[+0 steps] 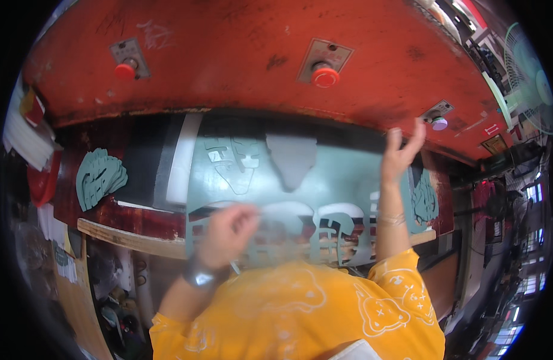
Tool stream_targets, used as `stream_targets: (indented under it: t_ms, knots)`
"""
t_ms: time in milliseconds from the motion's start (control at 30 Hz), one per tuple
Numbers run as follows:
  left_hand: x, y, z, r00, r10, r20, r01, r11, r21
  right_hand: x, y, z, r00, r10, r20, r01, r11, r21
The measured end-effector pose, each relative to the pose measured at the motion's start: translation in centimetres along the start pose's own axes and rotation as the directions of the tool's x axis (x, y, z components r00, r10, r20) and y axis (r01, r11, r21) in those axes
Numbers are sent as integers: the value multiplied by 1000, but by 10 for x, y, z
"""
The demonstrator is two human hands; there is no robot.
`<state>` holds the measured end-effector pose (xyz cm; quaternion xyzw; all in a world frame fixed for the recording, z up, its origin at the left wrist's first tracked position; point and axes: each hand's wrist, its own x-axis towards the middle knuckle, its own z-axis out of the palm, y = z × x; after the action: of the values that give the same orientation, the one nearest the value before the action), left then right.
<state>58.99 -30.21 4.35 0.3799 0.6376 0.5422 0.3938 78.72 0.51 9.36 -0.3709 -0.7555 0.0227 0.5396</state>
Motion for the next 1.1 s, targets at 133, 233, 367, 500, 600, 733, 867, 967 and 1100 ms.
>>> stream_targets:
  t_ms: [133, 233, 367, 500, 600, 733, 867, 967, 1100]
  knots:
    - [2, -26, 39, 911, 392, 126, -411, 853, 322, 84, 51, -4, 929, 26, -369, -85, 986, -144]
    - [33, -49, 43, 887, 446, 118, -427, 697, 576, 104, 73, 8, 929, 64, -364, -101, 991, -83]
    - [69, -47, 43, 870, 490, 52, -422, 687, 592, 80, 77, -4, 949, 187, -253, -165, 981, 106]
    - [86, -29, 44, 874, 486, -32, -359, 687, 631, 19, 33, -22, 970, 241, -20, -227, 937, 265]
    - [90, -25, 44, 886, 464, -19, -337, 670, 662, -47, -12, -31, 528, 355, 771, -442, 890, -107]
    - [87, -29, 46, 872, 489, -26, -358, 673, 647, -85, -45, -33, 474, -104, 875, 241, 970, -16]
    - [84, -30, 49, 865, 500, -41, -346, 654, 673, -80, -59, -33, 475, -50, 879, 254, 964, -83]
    - [83, -30, 50, 857, 512, -60, -342, 651, 677, -76, -63, -33, 474, -67, 878, 261, 963, -68]
    - [82, -34, 50, 863, 502, -53, -338, 653, 678, -85, -64, -34, 458, 17, 889, 247, 958, -146]
